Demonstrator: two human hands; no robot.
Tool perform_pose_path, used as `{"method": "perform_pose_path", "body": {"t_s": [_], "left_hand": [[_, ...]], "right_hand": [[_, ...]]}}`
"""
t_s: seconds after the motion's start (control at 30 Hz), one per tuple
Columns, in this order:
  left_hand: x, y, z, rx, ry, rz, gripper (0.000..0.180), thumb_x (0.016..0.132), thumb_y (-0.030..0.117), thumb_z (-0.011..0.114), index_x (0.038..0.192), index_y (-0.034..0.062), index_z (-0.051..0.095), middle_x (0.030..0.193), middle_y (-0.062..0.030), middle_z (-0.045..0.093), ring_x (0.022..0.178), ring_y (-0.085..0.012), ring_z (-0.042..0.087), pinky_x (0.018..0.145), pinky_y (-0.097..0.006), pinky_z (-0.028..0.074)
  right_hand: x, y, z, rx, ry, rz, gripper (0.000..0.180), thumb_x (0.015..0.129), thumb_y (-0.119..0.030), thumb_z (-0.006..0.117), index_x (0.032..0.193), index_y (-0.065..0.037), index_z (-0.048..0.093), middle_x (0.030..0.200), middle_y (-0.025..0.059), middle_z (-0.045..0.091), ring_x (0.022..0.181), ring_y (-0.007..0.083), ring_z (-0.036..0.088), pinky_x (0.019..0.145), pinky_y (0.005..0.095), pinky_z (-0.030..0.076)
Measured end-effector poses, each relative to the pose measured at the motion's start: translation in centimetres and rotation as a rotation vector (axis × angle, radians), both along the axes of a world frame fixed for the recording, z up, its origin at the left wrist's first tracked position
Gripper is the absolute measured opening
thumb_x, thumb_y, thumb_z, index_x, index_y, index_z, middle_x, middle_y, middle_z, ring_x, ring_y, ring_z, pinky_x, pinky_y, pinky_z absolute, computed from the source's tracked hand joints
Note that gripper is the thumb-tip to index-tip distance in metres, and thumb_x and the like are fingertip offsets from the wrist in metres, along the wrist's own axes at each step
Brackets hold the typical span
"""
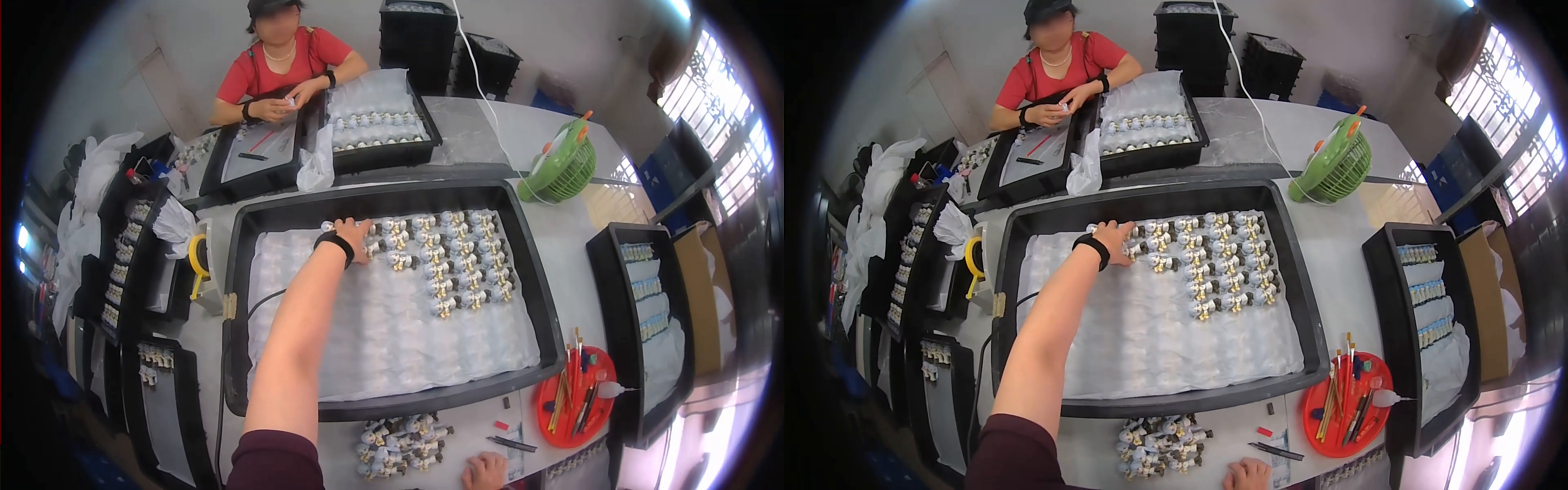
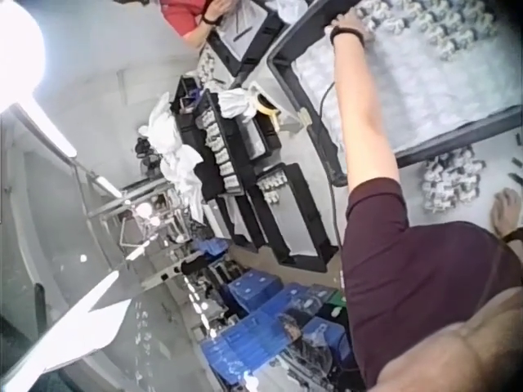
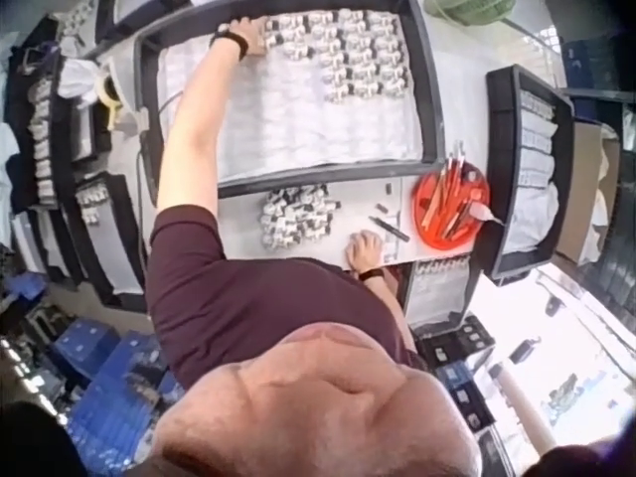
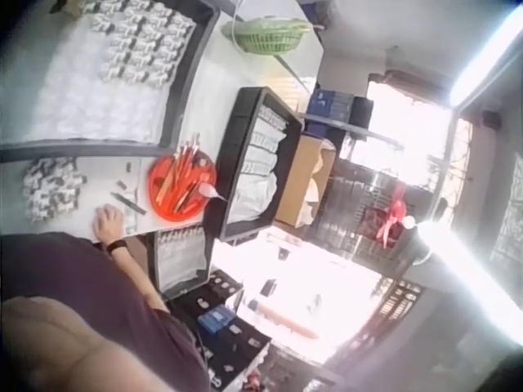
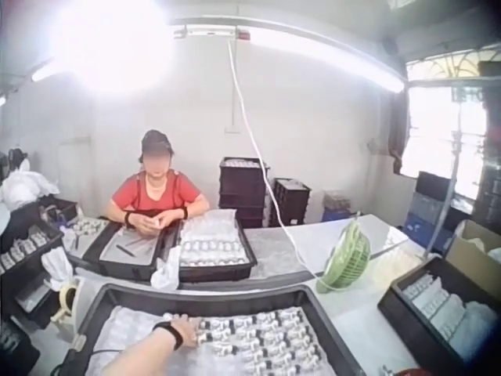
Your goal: Inspecting and detailing small plastic sheep figurines before placing them into organized trays.
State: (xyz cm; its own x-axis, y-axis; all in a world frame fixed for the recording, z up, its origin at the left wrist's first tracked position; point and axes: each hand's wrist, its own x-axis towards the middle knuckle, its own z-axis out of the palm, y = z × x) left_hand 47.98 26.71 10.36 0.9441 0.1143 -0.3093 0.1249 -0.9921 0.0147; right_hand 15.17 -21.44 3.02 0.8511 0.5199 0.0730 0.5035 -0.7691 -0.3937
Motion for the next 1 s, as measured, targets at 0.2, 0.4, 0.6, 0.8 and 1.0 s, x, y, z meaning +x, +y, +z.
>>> {"method": "perform_pose_path", "body": {"t_s": [0.2,0.4,0.6,0.8,1.0], "left_hand": [[0.5,-0.3,0.6,-0.049,0.092,0.093,0.088,0.053,0.033,0.077,0.127,0.0153,0.034,0.113,-0.0241,0.044,0.105,-0.0421,0.044,0.088,-0.044,0.040],[0.2,-0.1,1.6,-0.070,0.059,0.047,0.081,0.048,0.024,0.081,0.120,0.0180,0.045,0.111,-0.0195,0.047,0.103,-0.0389,0.044,0.088,-0.042,0.040],[-1.5,0.9,1.0,-0.132,-0.240,0.069,0.061,0.056,0.004,0.073,0.110,0.0196,0.049,0.099,-0.0165,0.049,0.097,-0.0383,0.046,0.083,-0.041,0.043],[-4.6,2.6,2.4,-0.310,-0.419,0.116,0.060,0.056,-0.001,0.070,0.110,0.0165,0.048,0.095,-0.0156,0.048,0.093,-0.0354,0.050,0.084,-0.038,0.042],[-11.6,1.1,10.7,-0.418,-0.674,0.013,0.058,0.057,-0.002,0.070,0.110,0.0109,0.050,0.089,-0.0114,0.051,0.079,-0.0262,0.053,0.072,-0.031,0.045]], "right_hand": [[-0.3,0.2,0.1,0.015,0.013,-0.009,0.026,0.069,-0.015,0.057,0.094,-0.009,0.055,0.098,0.0159,0.049,0.092,0.0360,0.044,0.080,0.0473,0.035],[0.3,0.5,0.8,-0.003,0.012,0.010,0.026,0.074,-0.017,0.056,0.098,-0.009,0.055,0.102,0.0165,0.050,0.096,0.0353,0.046,0.081,0.0460,0.037],[0.8,1.0,1.5,-0.006,-0.063,0.004,0.023,0.062,-0.017,0.057,0.085,-0.013,0.054,0.087,0.0075,0.046,0.085,0.0272,0.044,0.074,0.0406,0.032],[0.8,1.2,2.0,0.034,-0.076,0.018,0.024,0.063,-0.015,0.057,0.086,-0.010,0.054,0.088,0.0105,0.046,0.087,0.0296,0.044,0.076,0.0419,0.032],[1.1,1.5,2.4,0.044,-0.095,0.004,0.023,0.064,-0.017,0.057,0.086,-0.011,0.055,0.088,0.0082,0.048,0.087,0.0274,0.045,0.075,0.0404,0.033]]}}
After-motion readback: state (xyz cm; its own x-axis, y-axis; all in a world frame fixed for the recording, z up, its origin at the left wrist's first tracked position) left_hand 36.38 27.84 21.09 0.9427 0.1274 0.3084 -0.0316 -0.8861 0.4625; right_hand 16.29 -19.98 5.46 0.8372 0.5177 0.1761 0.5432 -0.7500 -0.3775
